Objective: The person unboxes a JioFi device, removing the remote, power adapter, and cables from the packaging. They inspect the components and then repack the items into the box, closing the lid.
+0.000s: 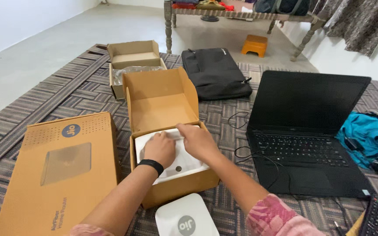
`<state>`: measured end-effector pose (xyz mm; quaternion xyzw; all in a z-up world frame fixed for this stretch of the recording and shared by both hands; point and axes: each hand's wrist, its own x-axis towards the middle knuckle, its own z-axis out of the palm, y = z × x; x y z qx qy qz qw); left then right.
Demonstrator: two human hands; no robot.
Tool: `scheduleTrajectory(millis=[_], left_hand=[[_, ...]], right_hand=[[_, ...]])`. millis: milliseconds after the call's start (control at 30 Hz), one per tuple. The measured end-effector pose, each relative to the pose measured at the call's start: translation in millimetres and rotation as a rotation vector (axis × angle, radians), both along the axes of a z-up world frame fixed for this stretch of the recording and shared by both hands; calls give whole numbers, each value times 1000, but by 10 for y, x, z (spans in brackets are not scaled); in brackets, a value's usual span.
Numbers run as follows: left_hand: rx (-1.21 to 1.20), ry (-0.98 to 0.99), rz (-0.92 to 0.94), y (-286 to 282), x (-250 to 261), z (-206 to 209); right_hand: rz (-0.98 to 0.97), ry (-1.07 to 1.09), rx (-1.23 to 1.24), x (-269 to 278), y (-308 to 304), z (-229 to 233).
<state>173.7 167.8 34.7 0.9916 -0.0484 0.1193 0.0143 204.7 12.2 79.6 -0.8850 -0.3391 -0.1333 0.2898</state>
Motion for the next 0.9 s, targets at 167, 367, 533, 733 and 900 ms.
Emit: scheduleTrajectory(millis=[167, 367, 533, 733, 900], left_hand=[[94, -390, -173, -60, -229, 735], [136, -316, -147, 181, -553, 1570], [731, -602, 213, 847, -863, 1678], [1082, -146, 412, 1173, -1046, 694], [1267, 72, 292, 1233, -1162, 175]], right_hand=[[-3, 159, 149, 182, -156, 138], [275, 581, 860, 298, -358, 333], [98, 296, 458, 99, -214, 260], [150, 145, -294, -217, 104, -51], [227, 160, -449, -156, 247, -140]])
